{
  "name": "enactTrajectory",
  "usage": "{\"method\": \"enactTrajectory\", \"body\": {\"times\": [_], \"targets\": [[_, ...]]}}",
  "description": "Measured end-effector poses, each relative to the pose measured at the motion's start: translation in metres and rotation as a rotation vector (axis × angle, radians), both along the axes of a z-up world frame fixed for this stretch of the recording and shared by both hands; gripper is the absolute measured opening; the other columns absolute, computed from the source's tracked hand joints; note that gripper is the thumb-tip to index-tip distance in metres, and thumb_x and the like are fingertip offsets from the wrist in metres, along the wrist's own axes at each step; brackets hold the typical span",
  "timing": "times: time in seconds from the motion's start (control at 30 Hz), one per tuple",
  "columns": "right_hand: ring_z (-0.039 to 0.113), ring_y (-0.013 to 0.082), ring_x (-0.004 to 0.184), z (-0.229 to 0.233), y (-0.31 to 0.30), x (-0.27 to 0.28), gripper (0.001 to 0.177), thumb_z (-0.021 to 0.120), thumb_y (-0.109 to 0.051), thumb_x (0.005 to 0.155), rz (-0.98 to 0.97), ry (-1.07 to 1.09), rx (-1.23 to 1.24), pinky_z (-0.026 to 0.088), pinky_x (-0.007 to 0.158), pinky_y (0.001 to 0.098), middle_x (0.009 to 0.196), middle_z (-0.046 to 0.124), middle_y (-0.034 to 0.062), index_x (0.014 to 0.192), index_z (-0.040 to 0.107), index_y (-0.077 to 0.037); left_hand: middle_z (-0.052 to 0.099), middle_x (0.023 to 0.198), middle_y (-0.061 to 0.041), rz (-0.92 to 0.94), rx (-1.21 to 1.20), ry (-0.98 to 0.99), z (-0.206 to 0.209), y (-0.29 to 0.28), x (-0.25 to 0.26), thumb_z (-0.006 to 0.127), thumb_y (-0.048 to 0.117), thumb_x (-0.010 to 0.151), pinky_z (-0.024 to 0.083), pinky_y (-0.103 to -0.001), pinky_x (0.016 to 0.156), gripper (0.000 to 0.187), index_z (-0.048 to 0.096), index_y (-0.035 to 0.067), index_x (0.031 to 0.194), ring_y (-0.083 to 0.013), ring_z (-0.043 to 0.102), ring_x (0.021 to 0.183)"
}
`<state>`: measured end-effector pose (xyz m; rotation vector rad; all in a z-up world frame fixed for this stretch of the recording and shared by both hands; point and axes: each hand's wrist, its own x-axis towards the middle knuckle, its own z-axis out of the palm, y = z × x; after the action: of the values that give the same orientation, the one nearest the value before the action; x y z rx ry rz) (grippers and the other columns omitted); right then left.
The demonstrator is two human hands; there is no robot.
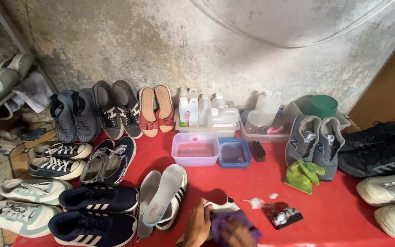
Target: The person scrubs a white sneaker with a small brush and then wipes it with a purple cloth. The work is performed on a red table surrounded by other shoes and cleaning supplies.
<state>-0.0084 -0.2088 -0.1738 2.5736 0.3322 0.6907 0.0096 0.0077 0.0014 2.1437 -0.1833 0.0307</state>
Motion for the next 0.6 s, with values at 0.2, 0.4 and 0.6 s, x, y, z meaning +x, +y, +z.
{"method": "enactTrajectory", "body": {"times": [0.2, 0.4, 0.6], "targets": [[0.061, 0.0078, 0.118, 0.060, -0.003, -0.014, 0.018, 0.066, -0.023, 0.090, 0.210, 0.655, 1.286, 0.042, 0.104, 0.0225, 0.120, 0.069, -0.0063, 0.102, 0.079, -0.025, 0.073, 0.088, -0.012, 0.006, 0.019, 0.108, 0.011, 0.003, -0.010, 0.049, 0.031, 0.104, 0.045, -0.048, 0.077, 0.017, 0.058, 0.017, 0.104, -0.0371, 0.068, 0.085], [0.054, 0.0339, 0.137, 0.149, -0.004, -0.067, 0.031, 0.054, -0.027, 0.106, 0.817, 0.141, 0.919, 0.038, 0.115, 0.0464, 0.142, 0.061, 0.0163, 0.123, 0.072, -0.009, 0.070, 0.102, -0.006, -0.013, 0.053, 0.283, 0.040, 0.000, -0.018, 0.041, 0.040, 0.106, 0.051, -0.050, 0.077, 0.023, 0.052, 0.020, 0.105, -0.0280, 0.065, 0.106], [0.056, 0.0304, 0.128, 0.007, -0.022, 0.011, 0.064, 0.076, -0.027, 0.063, 0.441, 0.400, 0.616, 0.044, 0.109, 0.0350, 0.142, 0.059, 0.0141, 0.125, 0.069, -0.016, 0.071, 0.095, -0.014, -0.014, 0.042, 0.057, 0.020, 0.002, -0.012, 0.041, 0.036, 0.108, 0.044, -0.050, 0.081, 0.026, 0.054, 0.014, 0.105, -0.0415, 0.064, 0.094]]}}
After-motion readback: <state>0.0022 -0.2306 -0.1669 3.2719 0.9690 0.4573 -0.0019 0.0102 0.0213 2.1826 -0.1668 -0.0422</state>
